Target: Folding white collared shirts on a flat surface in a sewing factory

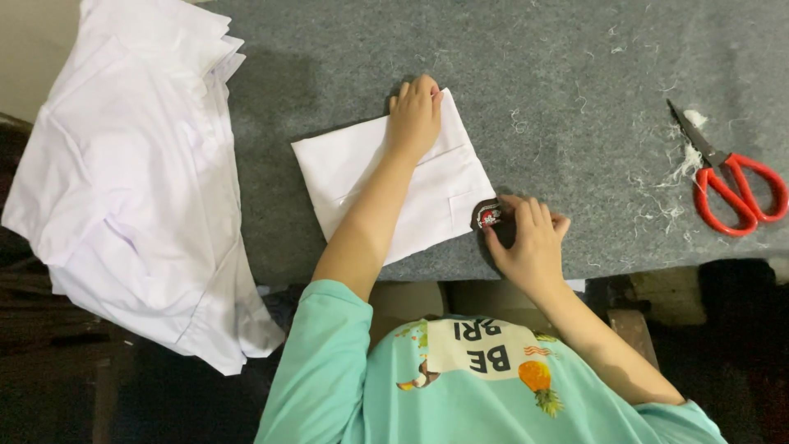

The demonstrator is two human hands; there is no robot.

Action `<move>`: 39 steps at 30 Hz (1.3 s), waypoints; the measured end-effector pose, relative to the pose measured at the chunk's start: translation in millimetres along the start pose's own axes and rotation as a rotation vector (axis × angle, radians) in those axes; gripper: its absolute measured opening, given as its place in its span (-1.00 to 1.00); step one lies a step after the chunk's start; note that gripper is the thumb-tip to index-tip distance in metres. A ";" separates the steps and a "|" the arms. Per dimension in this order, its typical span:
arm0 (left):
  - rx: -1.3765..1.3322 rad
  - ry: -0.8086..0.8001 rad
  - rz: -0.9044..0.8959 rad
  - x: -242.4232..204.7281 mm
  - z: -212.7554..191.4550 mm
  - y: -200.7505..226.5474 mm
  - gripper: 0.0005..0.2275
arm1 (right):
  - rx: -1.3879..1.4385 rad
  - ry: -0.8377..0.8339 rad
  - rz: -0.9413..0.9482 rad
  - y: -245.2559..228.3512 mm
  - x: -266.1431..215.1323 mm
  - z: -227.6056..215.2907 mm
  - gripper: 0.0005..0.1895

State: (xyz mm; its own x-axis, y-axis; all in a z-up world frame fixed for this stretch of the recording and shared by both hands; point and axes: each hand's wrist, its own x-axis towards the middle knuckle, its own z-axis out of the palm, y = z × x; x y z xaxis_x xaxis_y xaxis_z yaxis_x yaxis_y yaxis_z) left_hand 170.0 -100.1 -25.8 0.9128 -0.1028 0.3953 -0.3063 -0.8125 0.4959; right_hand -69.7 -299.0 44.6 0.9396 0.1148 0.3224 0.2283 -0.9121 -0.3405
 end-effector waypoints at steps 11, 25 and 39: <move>-0.069 0.022 -0.001 1.1 0.9 -1.3 -0.92 | 0.206 -0.071 0.173 4.2 0.2 11.2 -0.85; -0.073 -0.021 -0.029 0.8 1.0 5.0 -0.95 | 0.008 0.093 0.024 5.6 -8.1 16.0 -0.91; -0.046 0.062 0.095 3.9 7.4 6.3 -0.84 | -0.091 0.132 -0.174 15.9 3.2 19.7 -0.79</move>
State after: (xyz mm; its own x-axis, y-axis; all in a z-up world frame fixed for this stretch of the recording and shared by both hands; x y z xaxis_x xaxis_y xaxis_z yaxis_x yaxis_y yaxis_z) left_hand 173.6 -109.9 -26.8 0.8611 -0.1411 0.4885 -0.4038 -0.7737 0.4882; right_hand -58.0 -305.4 22.9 0.8453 0.2264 0.4839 0.3543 -0.9155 -0.1906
